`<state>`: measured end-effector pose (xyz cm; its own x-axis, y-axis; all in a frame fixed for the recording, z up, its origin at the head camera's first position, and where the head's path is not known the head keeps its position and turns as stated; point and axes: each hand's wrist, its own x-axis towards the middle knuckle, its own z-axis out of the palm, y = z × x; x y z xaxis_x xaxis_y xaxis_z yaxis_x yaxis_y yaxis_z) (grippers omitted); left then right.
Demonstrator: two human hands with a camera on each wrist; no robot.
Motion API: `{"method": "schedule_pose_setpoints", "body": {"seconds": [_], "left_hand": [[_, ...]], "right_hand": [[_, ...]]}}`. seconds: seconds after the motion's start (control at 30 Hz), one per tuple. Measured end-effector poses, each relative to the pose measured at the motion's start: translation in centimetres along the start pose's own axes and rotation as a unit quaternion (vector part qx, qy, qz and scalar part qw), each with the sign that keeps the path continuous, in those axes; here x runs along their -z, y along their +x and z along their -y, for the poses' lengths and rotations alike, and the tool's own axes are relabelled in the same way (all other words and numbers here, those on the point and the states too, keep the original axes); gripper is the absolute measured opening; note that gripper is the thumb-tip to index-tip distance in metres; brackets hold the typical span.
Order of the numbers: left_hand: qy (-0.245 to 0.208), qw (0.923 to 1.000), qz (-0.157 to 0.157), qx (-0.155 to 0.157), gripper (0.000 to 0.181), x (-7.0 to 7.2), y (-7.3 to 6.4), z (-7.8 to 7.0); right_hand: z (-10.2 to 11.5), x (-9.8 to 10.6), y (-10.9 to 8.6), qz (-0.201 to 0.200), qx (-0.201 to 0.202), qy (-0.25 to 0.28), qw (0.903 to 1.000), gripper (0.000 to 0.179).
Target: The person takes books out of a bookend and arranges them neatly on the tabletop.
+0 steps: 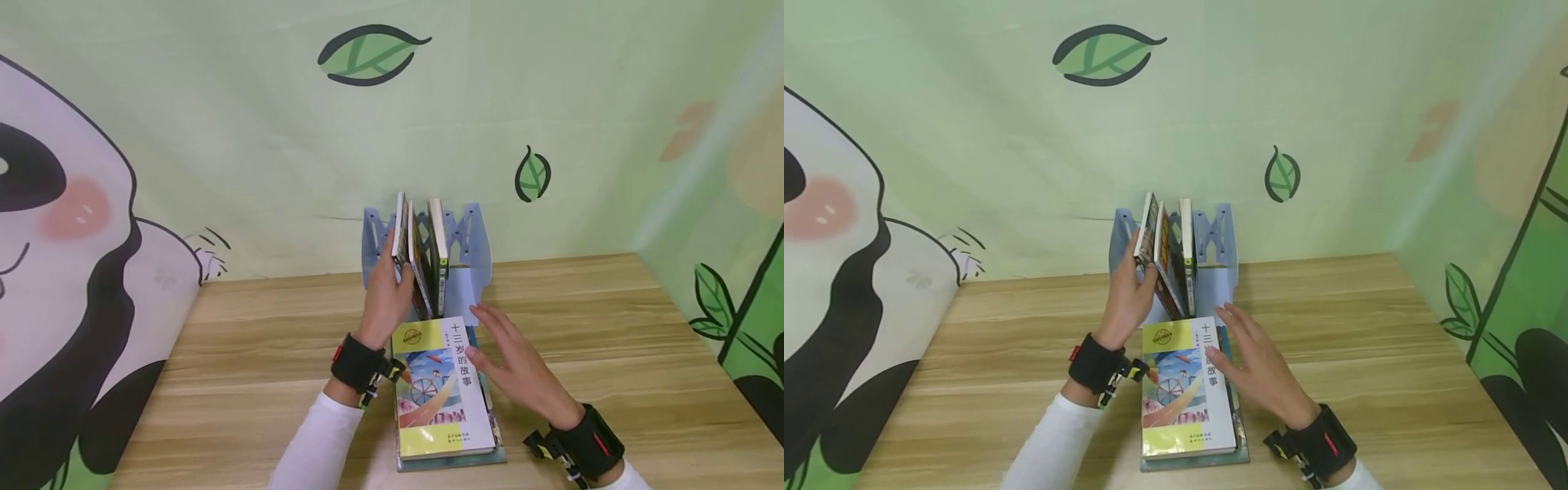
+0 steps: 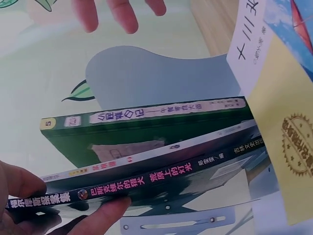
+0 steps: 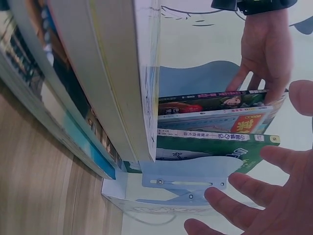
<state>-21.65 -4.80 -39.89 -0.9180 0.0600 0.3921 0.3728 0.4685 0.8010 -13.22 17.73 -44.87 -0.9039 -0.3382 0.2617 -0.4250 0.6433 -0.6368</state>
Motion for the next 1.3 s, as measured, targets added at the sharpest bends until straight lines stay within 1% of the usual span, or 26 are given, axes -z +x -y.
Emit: {"method": "schedule_pose_setpoints", "body": {"seconds": [0.17, 0.3, 0.4, 0.53, 0.67, 0.87, 1.13, 1.3], "left_hand": [[-0.002, 0.9999, -0.005, -0.009, 0.066, 0.3, 0.1, -0.2], [-0.008, 0.9998, -0.009, -0.013, 0.065, 0.5, 0.2, -0.3], [-0.005, 0.9997, -0.012, -0.022, 0.066, 0.5, 0.3, -0.5], [-0.003, 0.9993, -0.013, -0.034, 0.065, 0.6, 0.5, -0.9], [-0.004, 0.9993, -0.015, -0.034, 0.064, 0.9, 0.7, -1.1], [0.005, 0.9996, -0.012, -0.023, 0.064, 1.4, 0.8, -1.4], [0.021, 0.9988, -0.02, -0.04, 0.064, 1.9, 1.0, -2.1], [0.02, 0.9989, -0.02, -0.038, 0.063, 2.1, 1.1, -2.4]], "right_hand": [[0.2, 0.1, -0.1, 0.002, 0.002, -0.003, 1.0, 0.066], [0.4, 0.1, 0.0, -0.005, 0.005, -0.003, 1.0, 0.068], [0.5, 0.2, 0.1, -0.012, 0.008, -0.001, 0.9999, 0.069], [0.7, 0.1, 0.1, -0.012, 0.012, 0.003, 0.9999, 0.069], [0.9, 0.3, 0.3, -0.006, 0.015, -0.002, 0.9999, 0.07], [1.4, 1.1, 1.0, -0.009, 0.027, -0.014, 0.9995, 0.074], [2.2, 2.7, 2.0, -0.019, 0.045, -0.026, 0.9985, 0.077], [2.5, 3.9, 2.7, -0.029, 0.052, -0.025, 0.9979, 0.077]]}}
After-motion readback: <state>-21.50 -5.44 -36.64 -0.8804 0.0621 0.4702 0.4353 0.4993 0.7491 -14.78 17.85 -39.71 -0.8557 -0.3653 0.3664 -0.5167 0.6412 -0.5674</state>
